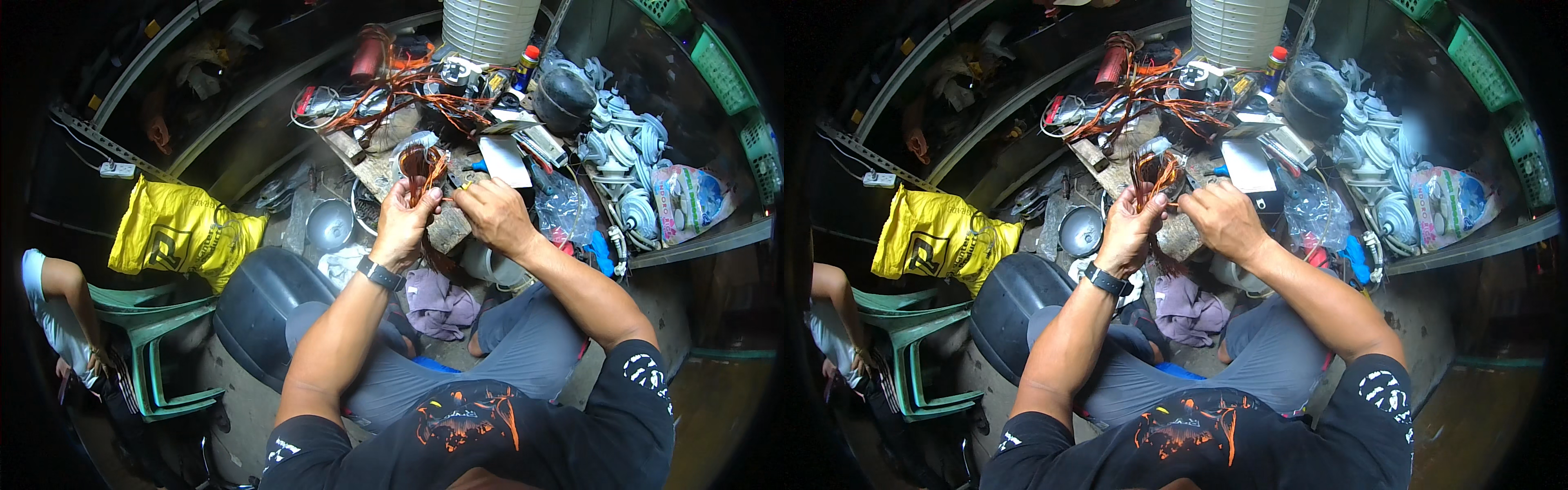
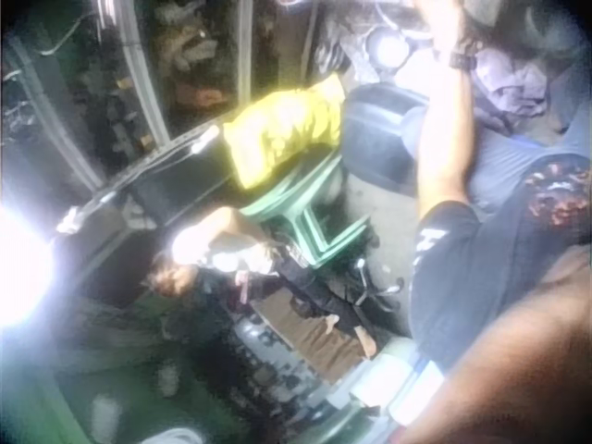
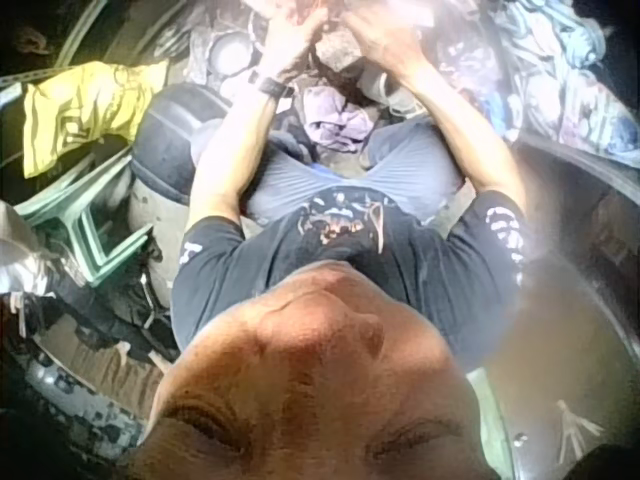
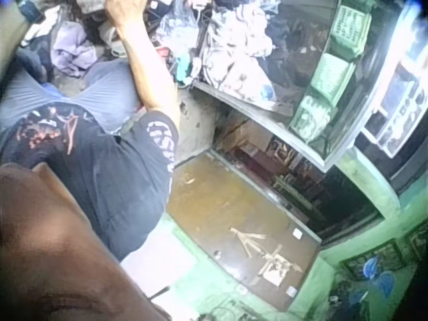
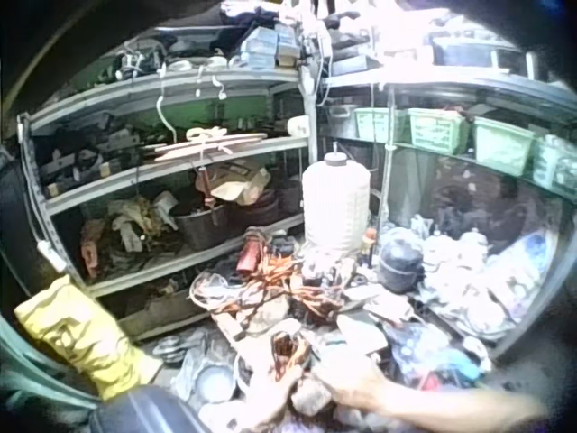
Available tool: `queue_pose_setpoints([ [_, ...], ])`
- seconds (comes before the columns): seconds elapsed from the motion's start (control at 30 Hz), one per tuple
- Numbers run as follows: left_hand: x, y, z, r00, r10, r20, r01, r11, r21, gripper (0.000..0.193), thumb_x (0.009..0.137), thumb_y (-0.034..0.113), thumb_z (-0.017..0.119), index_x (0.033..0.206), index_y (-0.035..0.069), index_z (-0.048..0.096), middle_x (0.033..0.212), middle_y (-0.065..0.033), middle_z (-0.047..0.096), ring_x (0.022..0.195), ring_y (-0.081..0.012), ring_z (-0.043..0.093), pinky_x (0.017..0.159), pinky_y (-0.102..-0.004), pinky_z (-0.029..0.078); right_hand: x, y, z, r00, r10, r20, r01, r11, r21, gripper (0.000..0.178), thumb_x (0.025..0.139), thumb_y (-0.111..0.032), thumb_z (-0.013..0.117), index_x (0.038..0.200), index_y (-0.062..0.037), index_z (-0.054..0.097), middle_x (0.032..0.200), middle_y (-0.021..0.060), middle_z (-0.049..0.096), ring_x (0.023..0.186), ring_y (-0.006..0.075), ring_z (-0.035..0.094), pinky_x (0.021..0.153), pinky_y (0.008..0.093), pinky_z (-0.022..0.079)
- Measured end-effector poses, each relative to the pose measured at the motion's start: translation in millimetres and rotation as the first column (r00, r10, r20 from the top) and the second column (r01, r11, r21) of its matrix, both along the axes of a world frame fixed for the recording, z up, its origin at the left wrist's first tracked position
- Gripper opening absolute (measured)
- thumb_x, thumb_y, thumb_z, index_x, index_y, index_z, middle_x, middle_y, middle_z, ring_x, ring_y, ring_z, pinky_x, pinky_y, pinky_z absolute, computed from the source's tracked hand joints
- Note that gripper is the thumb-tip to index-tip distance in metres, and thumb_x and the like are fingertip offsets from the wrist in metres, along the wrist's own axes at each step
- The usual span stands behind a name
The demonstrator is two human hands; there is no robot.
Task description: The person handles a motor stator, organizing the copper coil windings and wires by hand before writing on a white notepad with a pen.
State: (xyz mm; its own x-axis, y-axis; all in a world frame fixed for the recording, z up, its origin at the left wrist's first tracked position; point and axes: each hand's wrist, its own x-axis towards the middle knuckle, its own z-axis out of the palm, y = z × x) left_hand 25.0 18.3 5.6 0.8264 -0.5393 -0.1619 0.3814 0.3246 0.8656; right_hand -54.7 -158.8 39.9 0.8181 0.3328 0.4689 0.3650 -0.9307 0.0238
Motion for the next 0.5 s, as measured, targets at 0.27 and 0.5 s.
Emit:
queue_pose_setpoints([
  [0.27, 3, -4, 1, 0.863, 0.069, 0.501, -0.129, 0.988, 0.085, 0.026, 0.091, 0.000, 0.068, 0.109, 0.002, 0.049, 0.094, -0.0041, 0.061, 0.085, -0.0100, 0.062, 0.077, -0.0243, 0.052, 1, -8, 9, 0.566, 0.551, -0.613, 0.583, 0.258, 0.770, 0.032, 0.104, -0.033, 0.050, 0.111, -0.0023, 0.056, 0.075, 0.0045, 0.057, 0.068, 0.0138, 0.055, 0.065, 0.0271, 0.044],
  [0.5, 5, -4, 0, 0.969, 0.110, 0.220, -0.117, 0.993, 0.019, 0.032, 0.090, 0.012, 0.074, 0.110, 0.001, 0.051, 0.087, -0.0009, 0.062, 0.072, -0.0074, 0.057, 0.064, -0.0217, 0.047, 2, 4, 12, 0.994, -0.035, -0.101, 0.024, 0.994, -0.105, 0.036, 0.084, -0.027, 0.071, 0.112, -0.0065, 0.064, 0.099, 0.0073, 0.064, 0.088, 0.0279, 0.061, 0.078, 0.0389, 0.048],
])
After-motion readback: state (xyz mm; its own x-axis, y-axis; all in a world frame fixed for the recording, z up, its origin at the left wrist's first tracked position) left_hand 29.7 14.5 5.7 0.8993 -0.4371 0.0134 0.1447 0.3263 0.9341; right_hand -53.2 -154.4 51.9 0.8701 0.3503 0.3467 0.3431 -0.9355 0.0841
